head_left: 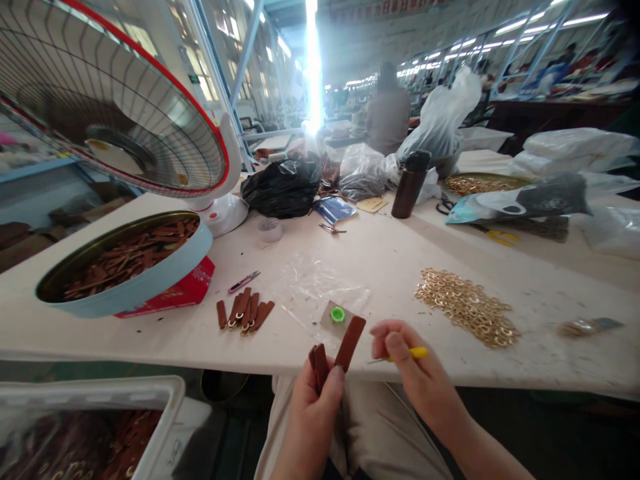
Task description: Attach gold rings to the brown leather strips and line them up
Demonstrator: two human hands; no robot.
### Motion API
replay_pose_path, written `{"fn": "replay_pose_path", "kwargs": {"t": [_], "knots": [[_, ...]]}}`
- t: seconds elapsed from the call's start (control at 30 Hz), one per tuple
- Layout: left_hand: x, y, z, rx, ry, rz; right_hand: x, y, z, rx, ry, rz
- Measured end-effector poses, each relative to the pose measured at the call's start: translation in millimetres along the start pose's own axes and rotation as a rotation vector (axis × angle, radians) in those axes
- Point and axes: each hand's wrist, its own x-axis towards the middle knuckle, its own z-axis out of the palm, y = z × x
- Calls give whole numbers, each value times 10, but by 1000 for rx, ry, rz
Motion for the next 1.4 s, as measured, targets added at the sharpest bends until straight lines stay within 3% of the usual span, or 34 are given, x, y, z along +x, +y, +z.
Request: {"fn": "replay_pose_path", "kwargs": {"t": [0.07, 0.13, 0.47, 0.9, 1.1, 1.23, 1.4], "knots": [[-17, 1, 23, -31, -24, 22, -34, 32, 47, -47, -234, 33], [-30, 1, 35, -38, -46, 41, -34, 56, 92, -69, -341, 61], [-73, 68, -5, -37, -136, 69, 12, 93, 90, 82, -433, 278], [4, -80, -51, 84, -155, 186, -103, 108, 145, 215, -435, 322], [3, -14, -47, 159, -134, 207, -110, 75, 149, 162, -453, 303], [-14, -109, -28, 131, -124, 240, -126, 51, 158, 158, -440, 291], [14, -179, -69, 212, -203, 231, -131, 44, 133, 30, -454, 247]]}}
